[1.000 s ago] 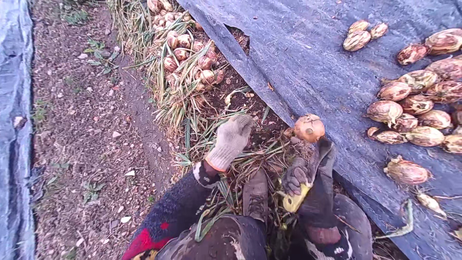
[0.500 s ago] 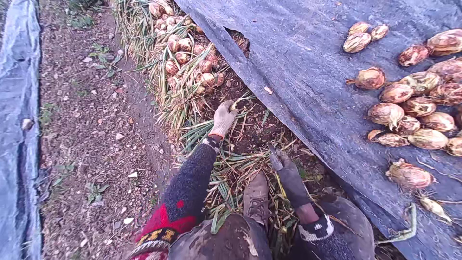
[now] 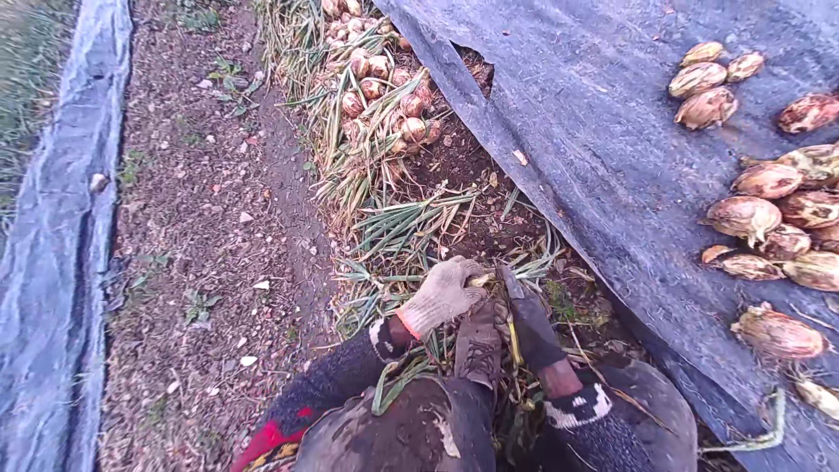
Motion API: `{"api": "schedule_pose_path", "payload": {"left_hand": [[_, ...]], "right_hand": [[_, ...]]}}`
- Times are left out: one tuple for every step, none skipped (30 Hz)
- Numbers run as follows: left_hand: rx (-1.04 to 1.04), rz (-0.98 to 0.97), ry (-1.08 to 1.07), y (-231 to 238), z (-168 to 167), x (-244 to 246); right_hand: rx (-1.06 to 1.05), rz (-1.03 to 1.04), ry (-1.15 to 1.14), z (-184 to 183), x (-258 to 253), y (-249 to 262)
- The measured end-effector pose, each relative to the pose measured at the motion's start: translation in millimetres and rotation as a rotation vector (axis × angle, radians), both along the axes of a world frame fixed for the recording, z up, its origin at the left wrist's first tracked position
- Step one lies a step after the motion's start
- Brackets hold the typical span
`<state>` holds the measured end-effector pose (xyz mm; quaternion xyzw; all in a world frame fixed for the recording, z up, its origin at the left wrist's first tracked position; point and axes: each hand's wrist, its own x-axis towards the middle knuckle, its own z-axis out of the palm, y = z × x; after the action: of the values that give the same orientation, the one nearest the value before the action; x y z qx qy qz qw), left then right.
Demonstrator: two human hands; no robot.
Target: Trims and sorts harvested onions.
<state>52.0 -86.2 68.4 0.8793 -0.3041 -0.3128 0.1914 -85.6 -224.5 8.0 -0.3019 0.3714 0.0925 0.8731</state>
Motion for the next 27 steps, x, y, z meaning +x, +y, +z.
{"api": "schedule_pose_path", "payload": {"left_hand": [[0.080, 0.070, -0.099, 7, -6, 15], [0.146, 0.172, -0.168, 16, -14, 35], [0.169, 0.279, -0.193, 26, -20, 56], [0.129, 0.371, -0.171, 34, -20, 74], [-0.008, 0.436, -0.090, 35, -12, 84], [-0.228, 0.449, 0.085, 30, 7, 87], [-0.457, 0.388, 0.322, 19, 31, 84], [-0.641, 0.274, 0.552, 5, 54, 76], [-0.760, 0.162, 0.719, -11, 70, 68], [-0.782, 0.064, 0.766, -21, 77, 65], [-0.709, 0.006, 0.683, -25, 73, 69], [-0.559, 0.037, 0.499, -23, 58, 81], [-0.385, 0.147, 0.280, -18, 32, 98], [-0.217, 0.307, 0.074, -9, 0, 119], [-0.070, 0.471, -0.106, 4, -30, 144], [0.041, 0.616, -0.246, 18, -54, 170], [0.093, 0.737, -0.354, 32, -72, 194], [0.126, 0.822, -0.449, 41, -82, 214], [0.173, 0.868, -0.511, 44, -87, 230], [0.247, 0.877, -0.553, 43, -91, 243], [0.339, 0.871, -0.579, 41, -95, 252], [0.415, 0.869, -0.582, 35, -98, 257], [0.472, 0.870, -0.584, 29, -100, 259], [0.507, 0.874, -0.593, 25, -103, 259], [0.532, 0.874, -0.599, 23, -105, 256], [0.539, 0.878, -0.601, 23, -106, 254], [0.521, 0.892, -0.605, 25, -109, 253]], "right_hand": [[0.045, -0.035, -0.025, 3, -5, -1], [0.031, -0.063, -0.037, 7, -9, -4], [-0.039, -0.085, -0.035, 8, -12, -6], [-0.161, -0.094, -0.002, 6, -14, -5], [-0.319, -0.070, 0.039, 0, -13, -2], [-0.502, 0.034, 0.066, -5, -10, 1], [-0.664, 0.228, 0.055, -6, -9, 6], [-0.750, 0.477, -0.010, -1, -7, 10], [-0.755, 0.697, -0.125, 6, -5, 16], [-0.691, 0.843, -0.248, 11, -3, 22], [-0.591, 0.902, -0.354, 13, -3, 27], [-0.501, 0.906, -0.427, 13, -3, 31], [-0.453, 0.894, -0.452, 12, -4, 30], [-0.458, 0.882, -0.425, 10, -6, 26], [-0.515, 0.879, -0.353, 6, -9, 21], [-0.598, 0.881, -0.266, 3, -10, 16], [-0.683, 0.877, -0.186, -2, -10, 11], [-0.750, 0.874, -0.116, -7, -8, 8], [-0.777, 0.845, -0.076, -10, -5, 5], [-0.763, 0.802, -0.060, -11, -2, 3], [-0.735, 0.761, -0.063, -12, 1, 3], [-0.704, 0.727, -0.072, -12, 3, 4], [-0.679, 0.708, -0.082, -12, 5, 4], [-0.661, 0.695, -0.088, -12, 6, 4], [-0.643, 0.679, -0.092, -14, 6, 4], [-0.635, 0.662, -0.089, -15, 5, 3], [-0.637, 0.650, -0.076, -16, 4, 2]]}}
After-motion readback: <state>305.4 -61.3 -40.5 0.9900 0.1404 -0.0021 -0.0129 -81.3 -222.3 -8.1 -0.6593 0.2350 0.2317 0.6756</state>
